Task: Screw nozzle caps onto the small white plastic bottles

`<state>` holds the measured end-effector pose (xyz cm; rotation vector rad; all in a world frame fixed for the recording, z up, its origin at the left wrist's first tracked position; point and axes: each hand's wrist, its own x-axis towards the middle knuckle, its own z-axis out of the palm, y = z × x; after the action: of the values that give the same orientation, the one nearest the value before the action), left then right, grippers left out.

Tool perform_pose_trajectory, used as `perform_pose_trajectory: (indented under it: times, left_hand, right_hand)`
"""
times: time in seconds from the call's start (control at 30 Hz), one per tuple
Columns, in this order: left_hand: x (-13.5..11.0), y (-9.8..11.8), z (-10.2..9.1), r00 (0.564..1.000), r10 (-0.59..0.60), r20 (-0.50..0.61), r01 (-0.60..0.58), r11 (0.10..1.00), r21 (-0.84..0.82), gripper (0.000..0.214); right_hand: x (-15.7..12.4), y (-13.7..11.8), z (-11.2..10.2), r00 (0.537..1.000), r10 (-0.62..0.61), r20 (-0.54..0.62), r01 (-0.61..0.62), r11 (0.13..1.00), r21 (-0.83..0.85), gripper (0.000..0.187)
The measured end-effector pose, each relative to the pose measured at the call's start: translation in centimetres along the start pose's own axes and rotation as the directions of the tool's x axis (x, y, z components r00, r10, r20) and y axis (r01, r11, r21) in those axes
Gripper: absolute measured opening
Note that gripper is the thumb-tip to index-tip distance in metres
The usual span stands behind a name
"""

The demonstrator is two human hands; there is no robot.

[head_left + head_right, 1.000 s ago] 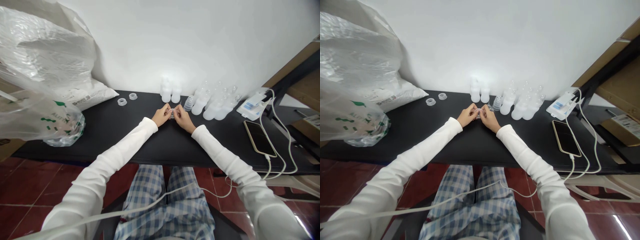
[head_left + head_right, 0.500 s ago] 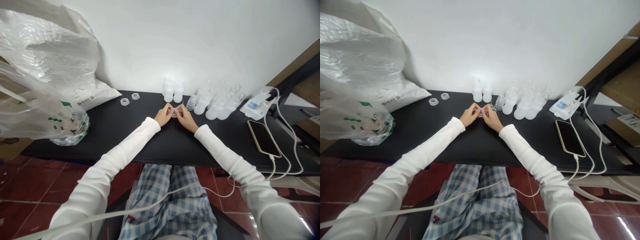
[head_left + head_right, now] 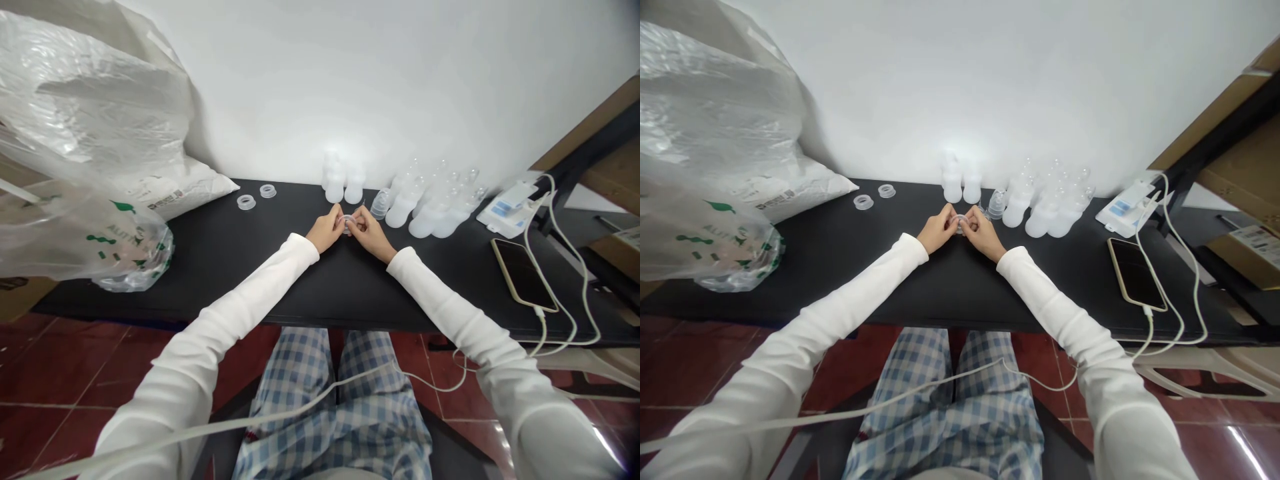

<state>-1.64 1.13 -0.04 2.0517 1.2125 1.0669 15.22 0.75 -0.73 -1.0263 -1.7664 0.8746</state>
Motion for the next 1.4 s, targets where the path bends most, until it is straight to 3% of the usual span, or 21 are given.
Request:
perform_pose_trajectory:
  times: [0.2, 0.33, 0.67, 0.9, 1.4]
  left_hand:
    - [-0.2, 0.5, -0.4, 0.996, -0.071, 0.062, 0.079, 0.989, -0.129, 0.015]
    - [-0.2, 0.6, -0.4, 0.995, -0.077, 0.061, 0.086, 0.983, -0.161, 0.021]
    - [-0.2, 0.6, 0.5, 0.99, -0.141, -0.011, 0.136, 0.97, -0.201, 0.023]
    - [-0.1, 0.3, 0.2, 0.991, -0.121, 0.061, 0.133, 0.946, -0.294, 0.014]
    - [-0.2, 0.6, -0.3, 0.999, -0.026, 0.024, 0.028, 0.998, -0.056, 0.01]
  right_hand:
    - [0.0, 0.3, -0.4, 0.998, -0.025, 0.059, 0.025, 1.0, 0.006, 0.037]
    - [-0.1, -0.1, -0.4, 0.999, -0.041, 0.033, 0.042, 0.998, -0.047, 0.035]
    - [-0.2, -0.5, 0.0, 0.998, -0.063, -0.025, 0.059, 0.989, -0.138, 0.03]
    - [-0.4, -0.9, -0.2, 0.998, -0.057, -0.001, 0.056, 0.988, -0.143, 0.032]
    - [-0.6, -1.2, -0.1, 0.998, -0.059, 0.011, 0.06, 0.984, -0.17, 0.022]
